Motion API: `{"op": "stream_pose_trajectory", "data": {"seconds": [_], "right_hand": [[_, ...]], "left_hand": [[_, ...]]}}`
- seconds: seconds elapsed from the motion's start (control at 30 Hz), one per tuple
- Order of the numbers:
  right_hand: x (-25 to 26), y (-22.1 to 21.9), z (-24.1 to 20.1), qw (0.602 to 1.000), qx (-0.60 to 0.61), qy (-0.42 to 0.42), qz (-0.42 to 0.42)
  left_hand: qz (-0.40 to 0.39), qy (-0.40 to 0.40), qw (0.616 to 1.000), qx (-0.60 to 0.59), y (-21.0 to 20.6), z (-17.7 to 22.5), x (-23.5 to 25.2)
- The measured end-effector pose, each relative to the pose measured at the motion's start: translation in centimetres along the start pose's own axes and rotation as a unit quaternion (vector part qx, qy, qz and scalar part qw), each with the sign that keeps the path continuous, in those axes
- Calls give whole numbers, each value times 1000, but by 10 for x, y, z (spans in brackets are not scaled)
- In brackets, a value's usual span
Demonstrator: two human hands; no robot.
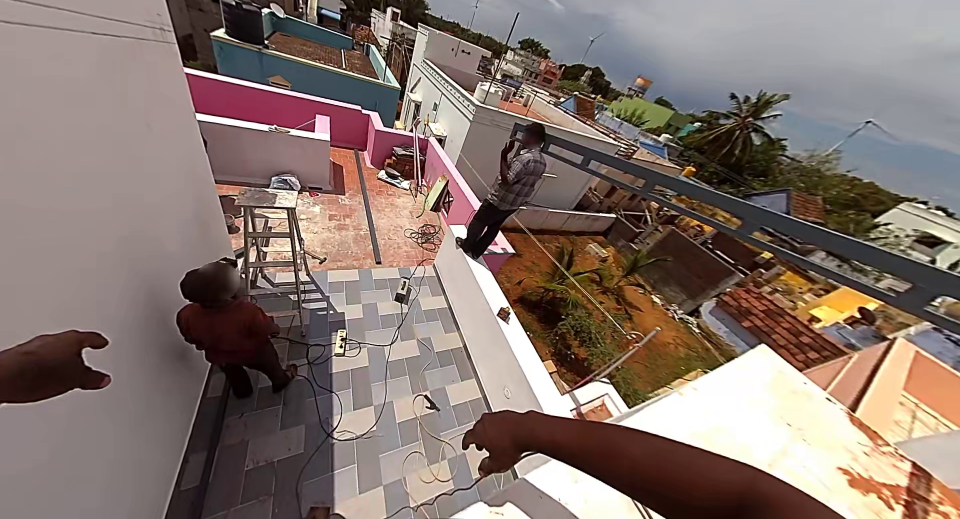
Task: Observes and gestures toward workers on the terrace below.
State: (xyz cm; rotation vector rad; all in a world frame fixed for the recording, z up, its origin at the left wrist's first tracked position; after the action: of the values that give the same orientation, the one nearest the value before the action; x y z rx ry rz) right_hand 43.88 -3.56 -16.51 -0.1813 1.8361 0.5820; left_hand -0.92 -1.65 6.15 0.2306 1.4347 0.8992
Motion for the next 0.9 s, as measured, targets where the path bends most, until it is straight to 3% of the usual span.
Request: {"op": "stream_pose_trajectory", "data": {"seconds": [0.17,0.3,0.43,0.9], "right_hand": [[-2,1,-2,1000,0,1,2],[0,-1,-1,1000,-1,3,-2],[0,0,-1,1000,-3,0,0],[-5,1,-3,1000,-6,8,7]], "left_hand": [[-7,13,1000,-5,0,-11,21],[9,-46,999,12,4,-52,75],[5,17,1000,-1,2,-21,36],[-3,-1,1000,-14,-1,5,1]]}}
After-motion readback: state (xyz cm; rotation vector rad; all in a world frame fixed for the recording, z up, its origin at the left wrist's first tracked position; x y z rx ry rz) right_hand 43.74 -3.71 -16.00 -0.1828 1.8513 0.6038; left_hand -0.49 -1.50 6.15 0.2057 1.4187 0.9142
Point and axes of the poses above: each hand's wrist, its own x-axis towards the middle knuckle, its own y-axis out of the back of the hand, z = x × y, the point moved 5 cm from there along x, towards the middle knuckle, and after that the axes turned 12 degrees about -z, right-handed, at the moved point
